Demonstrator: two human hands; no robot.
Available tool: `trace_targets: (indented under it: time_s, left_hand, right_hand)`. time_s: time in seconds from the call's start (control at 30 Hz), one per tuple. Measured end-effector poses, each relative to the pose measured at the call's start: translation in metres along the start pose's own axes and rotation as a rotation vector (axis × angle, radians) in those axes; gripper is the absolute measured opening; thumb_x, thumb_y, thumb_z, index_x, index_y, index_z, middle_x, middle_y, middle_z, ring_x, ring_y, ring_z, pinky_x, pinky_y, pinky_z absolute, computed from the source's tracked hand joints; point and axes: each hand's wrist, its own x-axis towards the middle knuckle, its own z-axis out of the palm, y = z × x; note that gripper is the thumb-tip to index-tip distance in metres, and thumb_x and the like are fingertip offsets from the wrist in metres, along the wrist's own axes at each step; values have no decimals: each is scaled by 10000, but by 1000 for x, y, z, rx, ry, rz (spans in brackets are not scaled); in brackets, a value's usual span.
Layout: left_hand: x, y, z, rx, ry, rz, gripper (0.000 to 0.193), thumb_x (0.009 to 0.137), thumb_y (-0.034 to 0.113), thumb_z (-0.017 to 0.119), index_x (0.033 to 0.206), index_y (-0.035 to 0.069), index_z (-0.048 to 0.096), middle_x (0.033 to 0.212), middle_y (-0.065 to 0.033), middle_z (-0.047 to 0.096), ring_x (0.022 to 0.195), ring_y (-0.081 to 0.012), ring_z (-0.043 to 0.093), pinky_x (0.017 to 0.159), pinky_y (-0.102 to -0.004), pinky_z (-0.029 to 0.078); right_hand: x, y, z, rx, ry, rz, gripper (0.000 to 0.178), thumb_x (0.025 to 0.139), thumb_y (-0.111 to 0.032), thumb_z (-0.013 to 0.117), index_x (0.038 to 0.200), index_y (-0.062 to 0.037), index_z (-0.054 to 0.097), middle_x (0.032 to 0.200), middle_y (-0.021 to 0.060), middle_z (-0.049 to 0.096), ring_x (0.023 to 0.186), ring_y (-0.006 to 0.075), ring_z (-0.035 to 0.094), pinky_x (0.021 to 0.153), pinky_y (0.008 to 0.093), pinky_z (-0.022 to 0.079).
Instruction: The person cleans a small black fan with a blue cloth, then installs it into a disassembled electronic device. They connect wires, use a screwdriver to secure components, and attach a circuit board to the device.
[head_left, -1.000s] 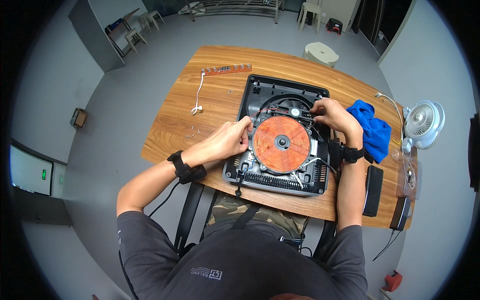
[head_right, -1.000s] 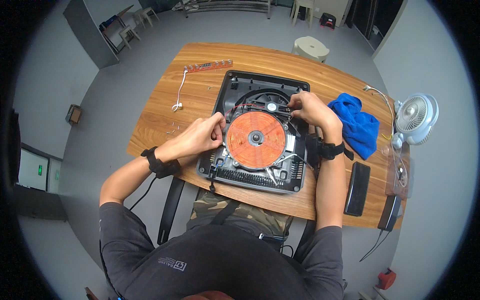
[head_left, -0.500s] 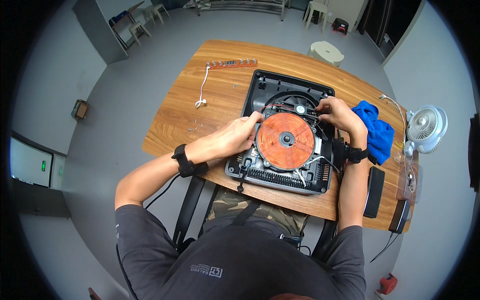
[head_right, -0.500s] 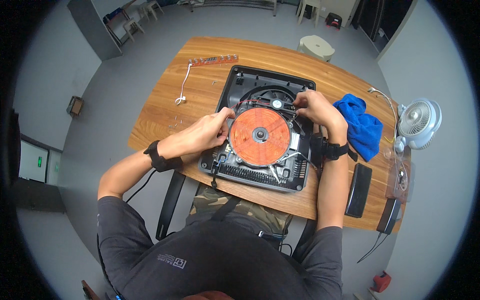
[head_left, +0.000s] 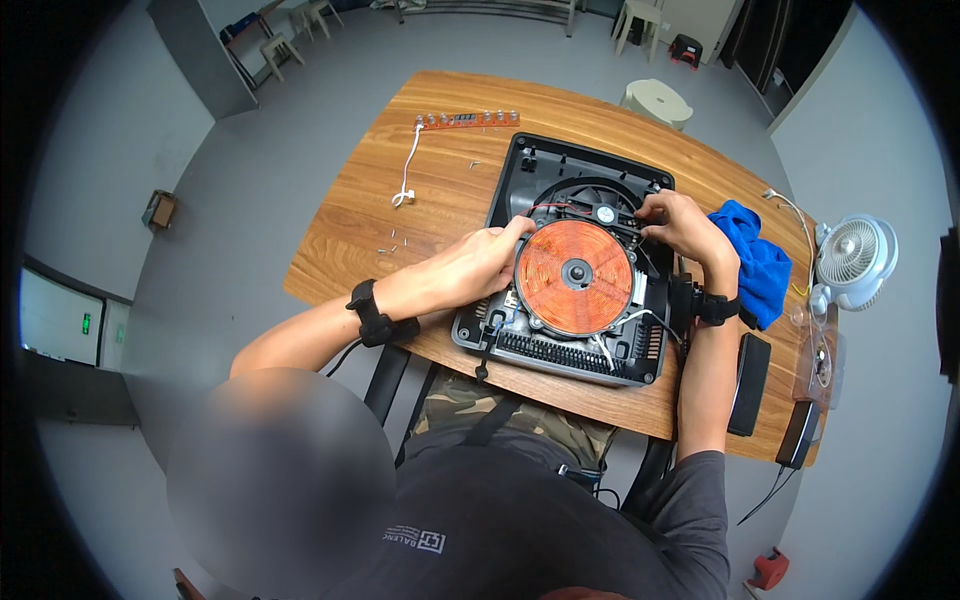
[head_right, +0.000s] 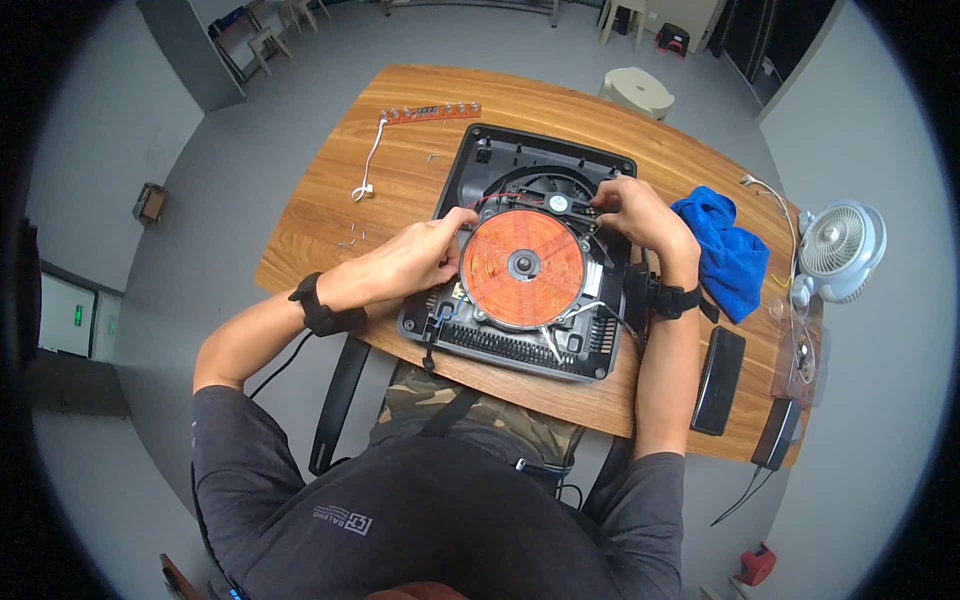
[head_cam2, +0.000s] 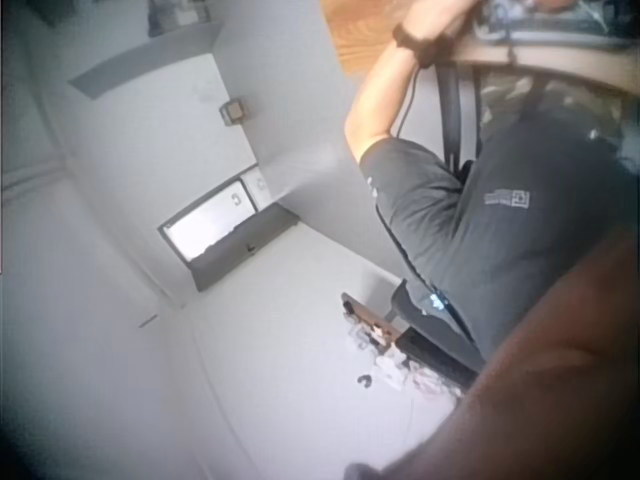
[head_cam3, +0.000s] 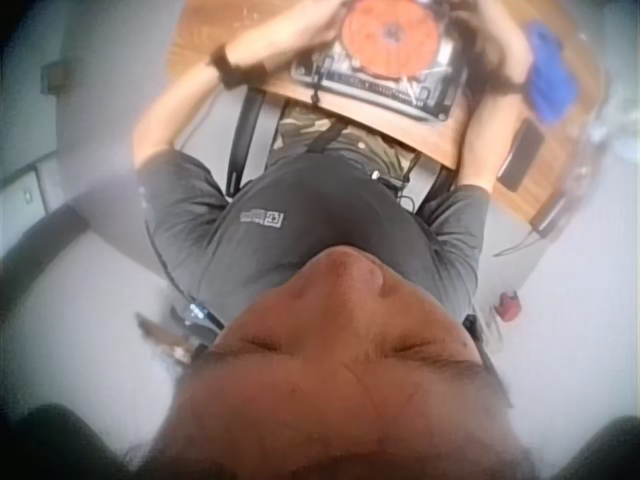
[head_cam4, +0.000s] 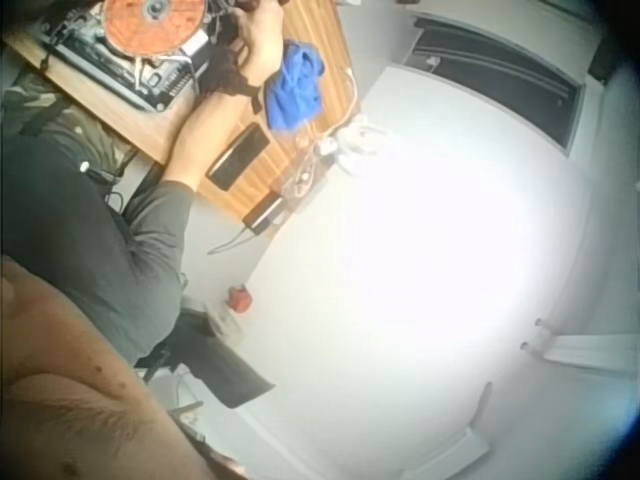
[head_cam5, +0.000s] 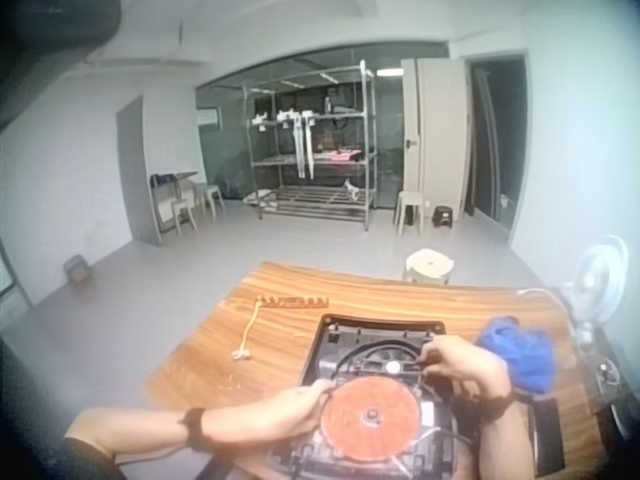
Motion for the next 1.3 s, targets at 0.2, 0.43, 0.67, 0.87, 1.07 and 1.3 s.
trace_targets:
  time_s: [0.2,0.43,0.67,0.87,1.07,1.3]
  left_hand:
    - [0,2,-2,-1,-34,-22,657,793,-76,683,1372,-21,377,714,-126,573,688,-324,618,691,-421,513]
    - [0,2,1,78,-11,38,661,810,-69,680,1390,1,370,765,-150,599,727,-345,636,697,-440,520]
    - [0,5,-2,26,-10,36,735,817,-47,709,1456,43,356,820,-168,638,755,-357,663,687,-453,524]
    - [-3,-4,4,20,-4,-10,778,811,-39,722,1488,45,348,776,-159,643,722,-360,665,672,-443,521]
    - [1,-5,2,-10,-50,-85,776,795,-43,709,1480,31,351,734,-161,637,690,-368,661,641,-444,513]
    - [1,-4,8,56,15,0,708,799,-49,667,1444,9,383,706,-188,627,672,-385,651,613,-451,511]
  right_hand:
    - [-1,-6,-2,-8,-7,19,250,795,-9,788,1029,32,708,1001,180,731,994,294,725,871,375,573]
    - [-1,-8,-1,15,0,17,240,797,2,784,1021,40,705,1002,180,738,983,290,729,860,369,576]
    - [0,-3,0,5,-8,19,242,799,-13,782,1020,43,700,1005,182,741,984,289,730,857,371,576]
    - [0,-5,-1,-19,-12,10,245,798,-21,781,1024,36,703,1007,186,733,981,304,726,850,383,574]
    - [-1,-8,-1,-33,-6,11,255,797,-14,786,1035,28,704,1006,174,714,970,291,715,848,374,573]
    - [0,0,2,-7,-17,21,257,799,-3,795,1035,25,698,1008,141,694,957,255,698,845,351,575]
